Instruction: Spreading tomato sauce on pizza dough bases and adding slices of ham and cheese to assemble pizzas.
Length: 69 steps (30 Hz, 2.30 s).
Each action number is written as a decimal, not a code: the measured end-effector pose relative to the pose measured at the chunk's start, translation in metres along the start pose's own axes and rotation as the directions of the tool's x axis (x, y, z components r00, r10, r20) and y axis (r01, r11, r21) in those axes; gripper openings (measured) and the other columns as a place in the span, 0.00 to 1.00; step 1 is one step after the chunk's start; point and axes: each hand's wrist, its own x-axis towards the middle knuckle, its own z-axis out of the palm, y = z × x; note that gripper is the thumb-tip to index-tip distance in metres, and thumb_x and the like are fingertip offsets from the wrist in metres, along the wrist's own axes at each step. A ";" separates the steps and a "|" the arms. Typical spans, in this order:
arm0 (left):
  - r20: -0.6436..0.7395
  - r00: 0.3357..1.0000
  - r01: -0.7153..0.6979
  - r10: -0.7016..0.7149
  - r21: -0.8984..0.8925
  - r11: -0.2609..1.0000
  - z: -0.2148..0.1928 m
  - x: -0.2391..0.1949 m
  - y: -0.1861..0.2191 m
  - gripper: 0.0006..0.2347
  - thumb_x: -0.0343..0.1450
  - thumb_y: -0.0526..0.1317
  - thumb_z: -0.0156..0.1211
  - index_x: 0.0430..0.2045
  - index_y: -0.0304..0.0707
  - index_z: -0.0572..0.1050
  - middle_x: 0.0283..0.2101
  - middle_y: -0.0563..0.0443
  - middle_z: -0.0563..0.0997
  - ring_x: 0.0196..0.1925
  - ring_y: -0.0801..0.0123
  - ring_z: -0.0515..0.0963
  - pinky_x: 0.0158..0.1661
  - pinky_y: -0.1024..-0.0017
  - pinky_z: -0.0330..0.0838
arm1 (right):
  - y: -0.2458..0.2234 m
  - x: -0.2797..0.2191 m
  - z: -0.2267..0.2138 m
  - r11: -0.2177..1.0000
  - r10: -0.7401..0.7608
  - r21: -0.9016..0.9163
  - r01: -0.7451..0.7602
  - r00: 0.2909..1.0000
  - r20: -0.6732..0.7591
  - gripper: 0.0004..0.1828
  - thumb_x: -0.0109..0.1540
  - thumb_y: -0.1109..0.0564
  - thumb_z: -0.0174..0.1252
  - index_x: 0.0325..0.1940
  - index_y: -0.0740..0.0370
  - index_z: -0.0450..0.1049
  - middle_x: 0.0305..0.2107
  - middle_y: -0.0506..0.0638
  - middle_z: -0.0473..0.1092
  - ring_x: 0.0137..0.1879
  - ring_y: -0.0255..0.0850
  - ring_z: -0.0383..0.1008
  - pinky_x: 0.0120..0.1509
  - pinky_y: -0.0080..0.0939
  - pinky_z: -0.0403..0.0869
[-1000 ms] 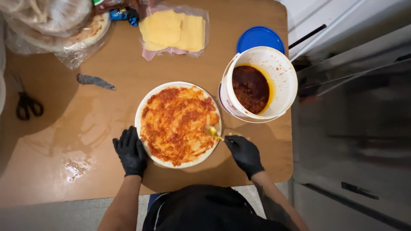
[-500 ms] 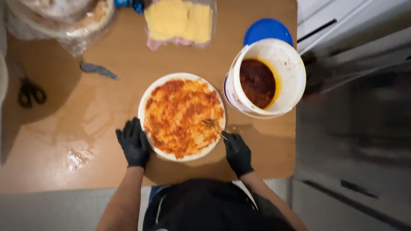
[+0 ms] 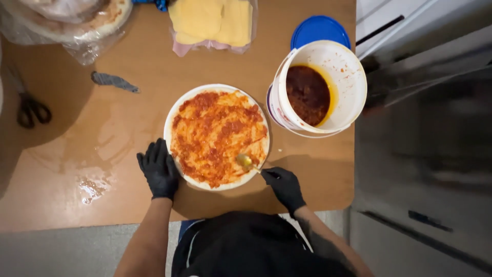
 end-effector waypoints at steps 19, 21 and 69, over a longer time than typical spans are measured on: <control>-0.046 0.999 0.009 -0.009 -0.012 1.000 0.005 -0.001 0.000 0.20 0.77 0.45 0.49 0.66 0.52 0.71 0.67 0.57 0.73 0.70 0.62 0.67 0.73 0.53 0.43 | -0.028 0.020 0.042 0.555 -0.681 -0.589 0.587 0.728 0.083 0.08 0.66 0.41 0.58 0.47 0.35 0.79 0.32 0.37 0.78 0.42 0.38 0.82 0.45 0.41 0.80; -0.041 0.999 -0.006 0.005 -0.014 1.000 0.007 -0.002 -0.002 0.20 0.78 0.45 0.49 0.67 0.53 0.70 0.67 0.56 0.73 0.70 0.61 0.67 0.73 0.53 0.43 | -0.036 0.035 0.033 0.686 -0.513 -0.665 0.294 0.844 -0.156 0.12 0.68 0.37 0.53 0.44 0.38 0.78 0.33 0.41 0.78 0.41 0.44 0.82 0.45 0.45 0.81; 0.307 0.628 0.716 -0.715 -0.587 0.378 -0.078 0.005 0.080 0.20 0.83 0.50 0.34 0.55 0.53 0.80 0.58 0.51 0.80 0.66 0.62 0.73 0.73 0.68 0.55 | 0.060 0.035 0.013 0.471 -0.873 -0.589 0.657 0.445 -0.202 0.16 0.70 0.59 0.51 0.61 0.54 0.75 0.43 0.48 0.73 0.51 0.43 0.76 0.57 0.38 0.77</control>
